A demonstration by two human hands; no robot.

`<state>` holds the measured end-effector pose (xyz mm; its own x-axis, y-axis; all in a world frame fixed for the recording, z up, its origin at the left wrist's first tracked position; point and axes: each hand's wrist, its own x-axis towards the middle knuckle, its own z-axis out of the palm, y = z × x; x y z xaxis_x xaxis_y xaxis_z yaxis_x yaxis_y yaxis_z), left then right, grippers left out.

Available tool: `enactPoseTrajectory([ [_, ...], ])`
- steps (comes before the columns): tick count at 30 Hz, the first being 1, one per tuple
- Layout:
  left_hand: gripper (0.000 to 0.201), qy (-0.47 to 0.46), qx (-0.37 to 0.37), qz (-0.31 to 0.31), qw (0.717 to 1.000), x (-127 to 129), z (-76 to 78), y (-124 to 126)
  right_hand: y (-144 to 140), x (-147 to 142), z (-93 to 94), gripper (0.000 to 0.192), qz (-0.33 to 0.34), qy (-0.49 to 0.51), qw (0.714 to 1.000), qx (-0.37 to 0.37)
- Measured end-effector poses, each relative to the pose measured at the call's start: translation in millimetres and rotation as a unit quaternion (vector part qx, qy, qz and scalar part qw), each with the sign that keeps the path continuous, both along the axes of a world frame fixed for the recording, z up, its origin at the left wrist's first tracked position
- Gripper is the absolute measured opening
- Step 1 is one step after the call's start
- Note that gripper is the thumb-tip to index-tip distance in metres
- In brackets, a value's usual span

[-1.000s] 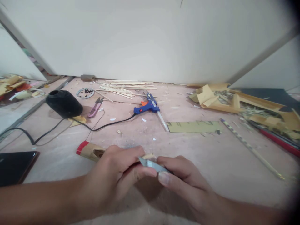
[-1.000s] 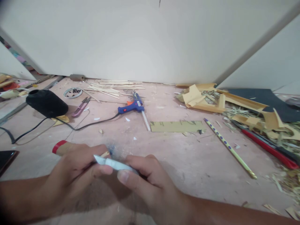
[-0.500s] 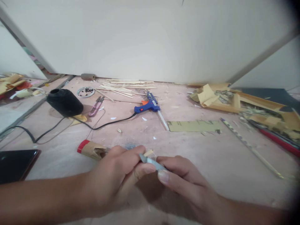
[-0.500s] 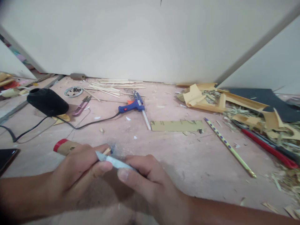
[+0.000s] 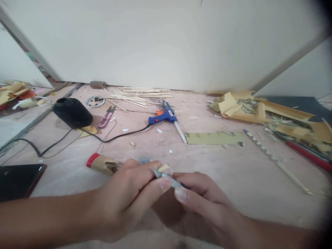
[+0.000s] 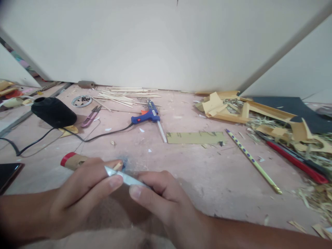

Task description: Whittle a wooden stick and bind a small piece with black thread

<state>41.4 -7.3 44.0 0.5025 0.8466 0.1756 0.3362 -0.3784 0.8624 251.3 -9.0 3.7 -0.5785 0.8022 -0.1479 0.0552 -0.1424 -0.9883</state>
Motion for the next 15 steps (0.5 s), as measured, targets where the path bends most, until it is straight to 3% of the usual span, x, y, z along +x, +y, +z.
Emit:
enactPoseTrajectory([
  [3, 0.032, -0.050, -0.071, -0.037, 0.996, -1.0, -6.3, -3.9, 3.7, 1.7, 2.9, 0.042, 0.017, -0.017, 0.998, 0.054],
  [9, 0.016, -0.233, -0.234, 0.051, 0.942, -4.4, -33.1, -12.4, 11.6, 6.5, -1.0, 0.046, 0.016, -0.102, 0.982, 0.159],
  [12, 0.018, -0.297, -0.301, 0.138, 0.896, 0.0, -36.5, -10.6, 23.1, 9.9, -1.0, 0.043, -0.034, -0.090, 0.979, 0.182],
  [15, 0.030, -0.304, -0.316, 0.146, 0.887, 5.7, -32.6, -7.7, 37.5, 13.7, -1.5, 0.037, -0.141, -0.072, 0.970, 0.186],
])
